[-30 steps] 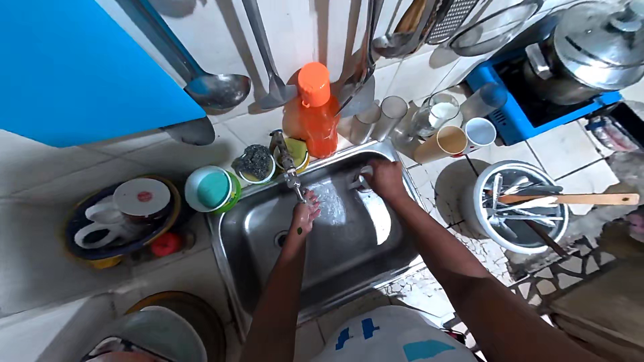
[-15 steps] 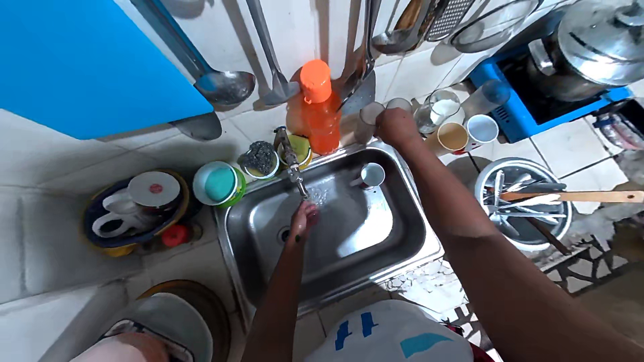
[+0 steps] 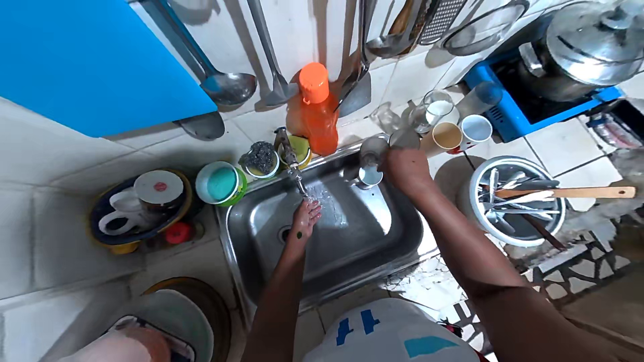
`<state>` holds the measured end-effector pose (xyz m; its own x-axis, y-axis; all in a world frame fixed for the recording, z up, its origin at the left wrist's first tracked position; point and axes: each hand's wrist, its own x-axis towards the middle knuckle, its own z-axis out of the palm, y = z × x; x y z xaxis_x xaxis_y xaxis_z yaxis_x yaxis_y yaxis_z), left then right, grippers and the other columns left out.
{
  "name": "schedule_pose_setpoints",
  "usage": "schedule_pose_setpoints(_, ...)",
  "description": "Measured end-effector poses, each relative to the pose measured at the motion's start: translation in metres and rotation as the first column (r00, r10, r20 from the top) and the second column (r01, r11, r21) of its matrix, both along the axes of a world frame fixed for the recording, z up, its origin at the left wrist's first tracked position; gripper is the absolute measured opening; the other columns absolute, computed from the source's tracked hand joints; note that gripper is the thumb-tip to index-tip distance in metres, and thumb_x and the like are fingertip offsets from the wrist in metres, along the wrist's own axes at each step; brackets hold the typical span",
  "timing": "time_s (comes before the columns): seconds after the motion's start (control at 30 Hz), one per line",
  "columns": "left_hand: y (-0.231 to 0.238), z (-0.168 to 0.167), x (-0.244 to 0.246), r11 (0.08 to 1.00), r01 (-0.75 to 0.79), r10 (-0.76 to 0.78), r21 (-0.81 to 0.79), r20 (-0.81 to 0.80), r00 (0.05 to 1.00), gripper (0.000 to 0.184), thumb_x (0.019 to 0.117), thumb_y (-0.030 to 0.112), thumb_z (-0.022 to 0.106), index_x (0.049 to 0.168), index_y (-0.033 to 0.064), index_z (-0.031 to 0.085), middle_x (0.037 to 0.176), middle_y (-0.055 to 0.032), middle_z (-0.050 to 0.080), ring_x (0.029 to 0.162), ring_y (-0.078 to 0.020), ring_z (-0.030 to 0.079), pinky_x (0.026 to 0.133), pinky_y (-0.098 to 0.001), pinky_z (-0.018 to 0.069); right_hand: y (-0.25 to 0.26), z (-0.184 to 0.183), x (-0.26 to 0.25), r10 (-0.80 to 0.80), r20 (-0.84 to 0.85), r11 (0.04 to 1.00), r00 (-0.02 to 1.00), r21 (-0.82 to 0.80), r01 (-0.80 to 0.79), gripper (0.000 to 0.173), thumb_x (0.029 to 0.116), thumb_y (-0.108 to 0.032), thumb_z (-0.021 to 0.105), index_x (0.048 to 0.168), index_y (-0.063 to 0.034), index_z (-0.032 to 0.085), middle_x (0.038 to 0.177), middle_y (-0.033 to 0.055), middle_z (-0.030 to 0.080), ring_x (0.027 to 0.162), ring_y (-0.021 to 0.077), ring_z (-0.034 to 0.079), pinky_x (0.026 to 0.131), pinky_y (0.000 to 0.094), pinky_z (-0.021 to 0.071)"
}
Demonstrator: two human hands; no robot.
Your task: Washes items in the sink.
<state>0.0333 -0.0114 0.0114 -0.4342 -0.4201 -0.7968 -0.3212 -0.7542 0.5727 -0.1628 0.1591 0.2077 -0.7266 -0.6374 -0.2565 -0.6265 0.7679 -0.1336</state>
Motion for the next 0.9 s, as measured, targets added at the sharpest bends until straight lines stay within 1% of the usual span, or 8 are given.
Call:
schedule_pose_setpoints(0.1,0.006,-0.01,0.007,0.999,0.039,-0.039,-0.003,0.012,0.999,0.048,0.1126,0.037,0.036,0.148,0.0067,0.046,0.143,-0.016,0.057,0.12,-0.0268,0.062,0.097,-0.0417,0.0519,0.031,0.004,0.036,0.099,0.096,0.994,0.99,-0.058,-0.094,0.015,0.0937,-0.02,0.072,0.098,-0.0058,0.075,0.097,0.0205,0.071,0.089,0.0435,0.07,0.073,0.0654,0.0551)
schedule_pose_setpoints(0.27,0.029,-0.022,0.033,0.993,0.114,-0.114,-0.001,0.089,0.99,0.052,0.1113,0.042,0.039,0.148,0.0053,0.047,0.143,-0.0176,0.057,0.12,-0.0276,0.061,0.096,-0.0423,0.0513,0.049,-0.07,0.045,0.03,0.423,0.972,0.906,0.199,-0.125,0.028,0.0965,-0.025,0.068,0.113,-0.0022,0.073,0.115,0.0257,0.07,0.113,0.0473,0.064,0.093,0.0702,0.0484)
schedule_pose_setpoints(0.43,0.052,-0.024,0.063,0.984,0.178,-0.174,-0.017,0.129,0.976,0.053,0.1116,0.042,0.038,0.147,0.004,0.047,0.14,-0.0179,0.059,0.116,-0.0266,0.064,0.095,-0.0411,0.0529,0.055,-0.13,0.039,-0.041,0.361,0.982,0.932,0.186,-0.029,0.03,0.1029,-0.022,0.057,0.122,-0.0016,0.069,0.124,0.0261,0.067,0.116,0.0471,0.064,0.094,0.0687,0.0496)
schedule_pose_setpoints(0.53,0.063,-0.017,0.074,0.976,0.212,-0.204,-0.046,0.141,0.969,0.05,0.1113,0.039,0.041,0.145,0.0027,0.049,0.139,-0.0187,0.059,0.116,-0.0272,0.063,0.095,-0.0414,0.0529,0.059,-0.152,0.034,-0.018,0.313,0.996,0.949,0.091,-0.011,0.035,0.1021,-0.015,0.057,0.136,-0.0108,0.065,0.144,0.0218,0.057,0.129,0.0456,0.057,0.097,0.0664,0.0502)
schedule_pose_setpoints(0.6,0.071,-0.003,0.075,0.953,0.281,-0.261,-0.111,0.165,0.951,0.049,0.111,0.037,0.043,0.144,0.0019,0.05,0.138,-0.02,0.06,0.118,-0.0292,0.063,0.096,-0.0442,0.0524,0.06,-0.135,0.035,0.034,0.3,0.997,0.953,0.056,-0.053,0.054,0.1021,-0.005,0.051,0.152,-0.0247,0.051,0.161,0.0197,0.039,0.146,0.0459,0.04,0.1,0.0655,0.0503)
schedule_pose_setpoints(0.67,0.078,0.014,0.072,0.902,0.381,-0.346,-0.203,0.188,0.919,0.048,0.1104,0.035,0.046,0.144,0.0005,0.052,0.138,-0.0217,0.06,0.12,-0.0314,0.062,0.097,-0.0472,0.0521,0.068,-0.094,0.036,0.051,0.253,0.997,0.966,-0.061,-0.037,0.059,0.1006,-0.001,0.051,0.152,-0.0289,0.052,0.159,0.0188,0.044,0.141,0.0452,0.047,0.097,0.0668,0.0511)
schedule_pose_setpoints(0.77,0.088,0.042,0.054,0.774,0.503,-0.465,-0.384,0.193,0.864,0.045,0.1081,0.029,0.053,0.142,-0.0017,0.054,0.141,-0.022,0.058,0.126,-0.0303,0.06,0.104,-0.0473,0.05,0.094,-0.02,0.01,-0.092,0.123,0.975,0.988,-0.188,0.114,0.041,0.1042,-0.017,0.054,0.144,-0.0197,0.061,0.131,0.0206,0.067,0.108,0.0475,0.068,0.084,0.0708,0.0521)
schedule_pose_setpoints(0.9,0.105,0.094,0.001,0.439,0.588,-0.592,-0.679,0.273,0.758,0.044,0.1043,0.026,0.059,0.14,0.0011,0.058,0.141,-0.0197,0.06,0.129,-0.0281,0.059,0.111,-0.0433,0.0469,0.127,0.017,-0.088,-0.258,-0.032,0.952,0.966,-0.18,0.248,0.049,0.1046,-0.042,0.054,0.137,-0.0056,0.062,0.124,0.0316,0.065,0.112,0.0546,0.063,0.087,0.075,0.0485)
